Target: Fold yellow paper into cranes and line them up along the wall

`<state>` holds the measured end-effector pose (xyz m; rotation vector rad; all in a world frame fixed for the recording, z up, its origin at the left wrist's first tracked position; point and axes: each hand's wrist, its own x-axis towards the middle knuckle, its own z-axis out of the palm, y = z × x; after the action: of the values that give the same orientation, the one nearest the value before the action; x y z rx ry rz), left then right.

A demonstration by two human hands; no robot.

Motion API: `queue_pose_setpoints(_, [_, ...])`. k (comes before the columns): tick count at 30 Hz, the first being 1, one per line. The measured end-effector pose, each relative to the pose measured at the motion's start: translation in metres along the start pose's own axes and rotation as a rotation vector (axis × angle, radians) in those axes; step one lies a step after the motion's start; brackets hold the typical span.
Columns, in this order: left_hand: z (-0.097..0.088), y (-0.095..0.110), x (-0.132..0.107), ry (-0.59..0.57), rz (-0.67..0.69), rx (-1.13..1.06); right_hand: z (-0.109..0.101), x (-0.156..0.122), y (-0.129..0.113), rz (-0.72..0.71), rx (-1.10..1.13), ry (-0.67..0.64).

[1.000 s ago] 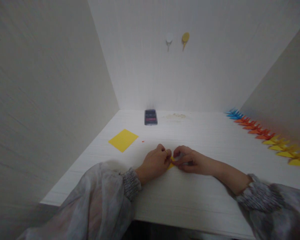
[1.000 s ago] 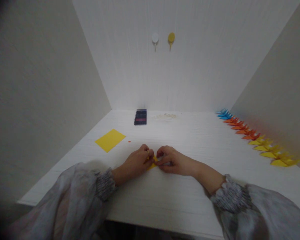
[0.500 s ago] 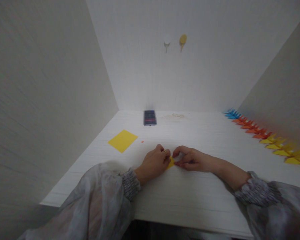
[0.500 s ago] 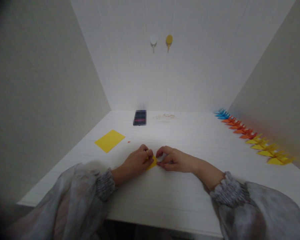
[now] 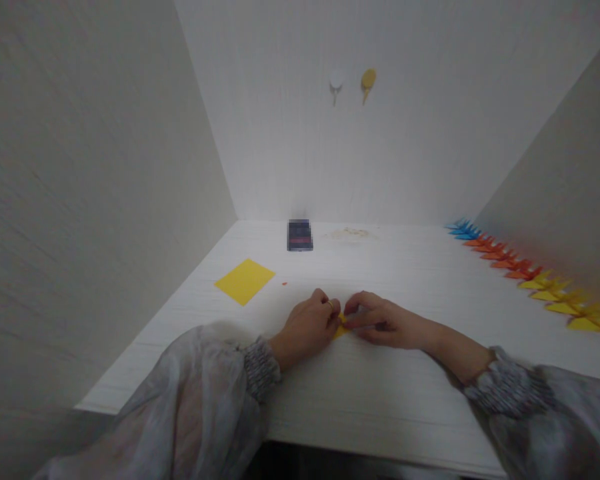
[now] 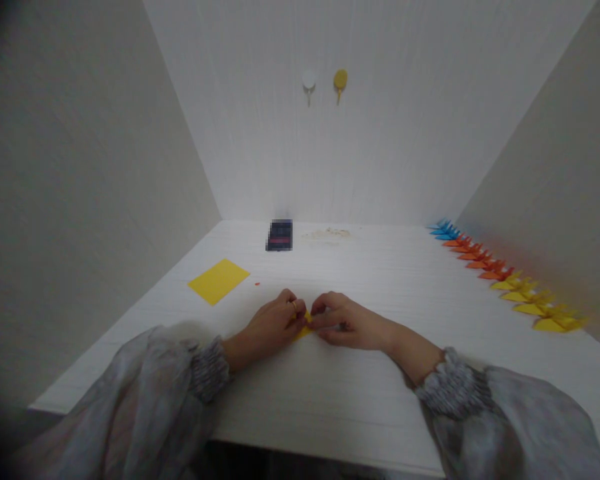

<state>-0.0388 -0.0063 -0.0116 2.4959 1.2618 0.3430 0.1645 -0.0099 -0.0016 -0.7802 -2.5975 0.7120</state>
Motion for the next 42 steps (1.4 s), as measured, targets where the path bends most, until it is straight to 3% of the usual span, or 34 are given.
queue_pose_setpoints(17, [-0.002,-0.012,0.003,0.029,-0.003,-0.307,0.001,0.001,-0.003,0.002,-0.053,0.014])
queue_pose_setpoints(33, [-0.004,-0.021,0.005,-0.054,0.04,-0.424,0.002,-0.001,0.002,-0.003,-0.063,0.005])
queue_pose_setpoints(42, [-0.011,-0.022,0.002,-0.101,-0.06,-0.519,0.004,-0.004,0.005,-0.001,-0.049,0.015])
